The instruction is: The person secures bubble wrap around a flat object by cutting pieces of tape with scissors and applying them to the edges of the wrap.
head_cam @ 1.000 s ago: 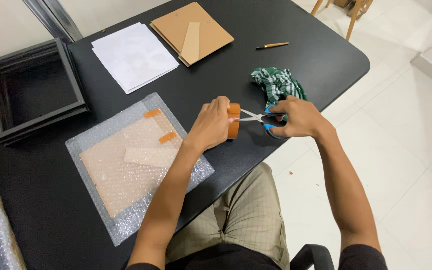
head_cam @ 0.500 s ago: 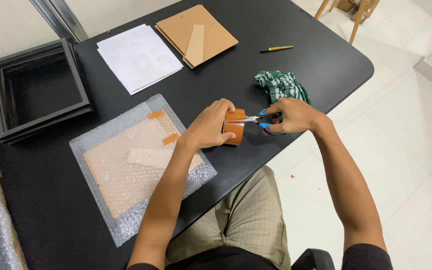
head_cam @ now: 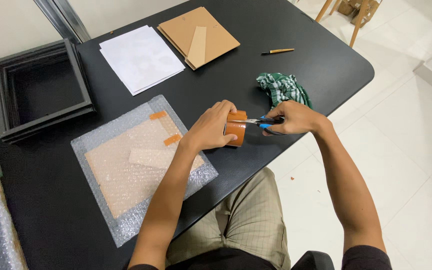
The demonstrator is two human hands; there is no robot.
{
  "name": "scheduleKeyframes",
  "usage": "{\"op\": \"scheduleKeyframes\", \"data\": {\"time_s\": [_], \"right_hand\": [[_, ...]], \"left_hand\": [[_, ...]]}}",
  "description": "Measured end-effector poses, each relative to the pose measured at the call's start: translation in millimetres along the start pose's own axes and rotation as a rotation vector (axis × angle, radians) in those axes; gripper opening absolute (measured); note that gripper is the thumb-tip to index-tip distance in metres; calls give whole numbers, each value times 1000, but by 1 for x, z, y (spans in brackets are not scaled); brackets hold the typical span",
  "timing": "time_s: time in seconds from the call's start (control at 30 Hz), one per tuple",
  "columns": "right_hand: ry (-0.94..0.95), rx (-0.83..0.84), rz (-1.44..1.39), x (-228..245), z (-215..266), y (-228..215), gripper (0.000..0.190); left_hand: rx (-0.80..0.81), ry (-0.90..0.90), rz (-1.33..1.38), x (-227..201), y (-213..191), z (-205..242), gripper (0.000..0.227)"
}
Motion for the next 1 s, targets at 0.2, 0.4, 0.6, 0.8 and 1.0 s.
{"op": "scheduleKeyframes", "data": {"time_s": [0.2,0.4,0.6,0.8,1.0], "right_hand": [[-23,19,-1,4,-3,-2,23],[-32,23,18,0,-5,2,17],[-142,-188,51,34,29,-24,39],[188,-463,308,-87,5,9,41],[386,-476,373,-84,-28,62,35]], "left_hand": [[3,3,-25,4,3,-3,63],[-8,5,-38,8,5,-3,66],[16,10,35,5,6,-1,73],[8,-12,167,3,-1,1,88],[-119,-21,298,15,-3,12,92]]}}
Point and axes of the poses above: each hand's wrist, its own z-axis away from the middle knuckle, its own y-axis out of the palm, x = y × z, the point moved 8 cm from there along -z, towards the middle knuckle, and after that the axes turned 1 degree about y, right-handed, at the moved point
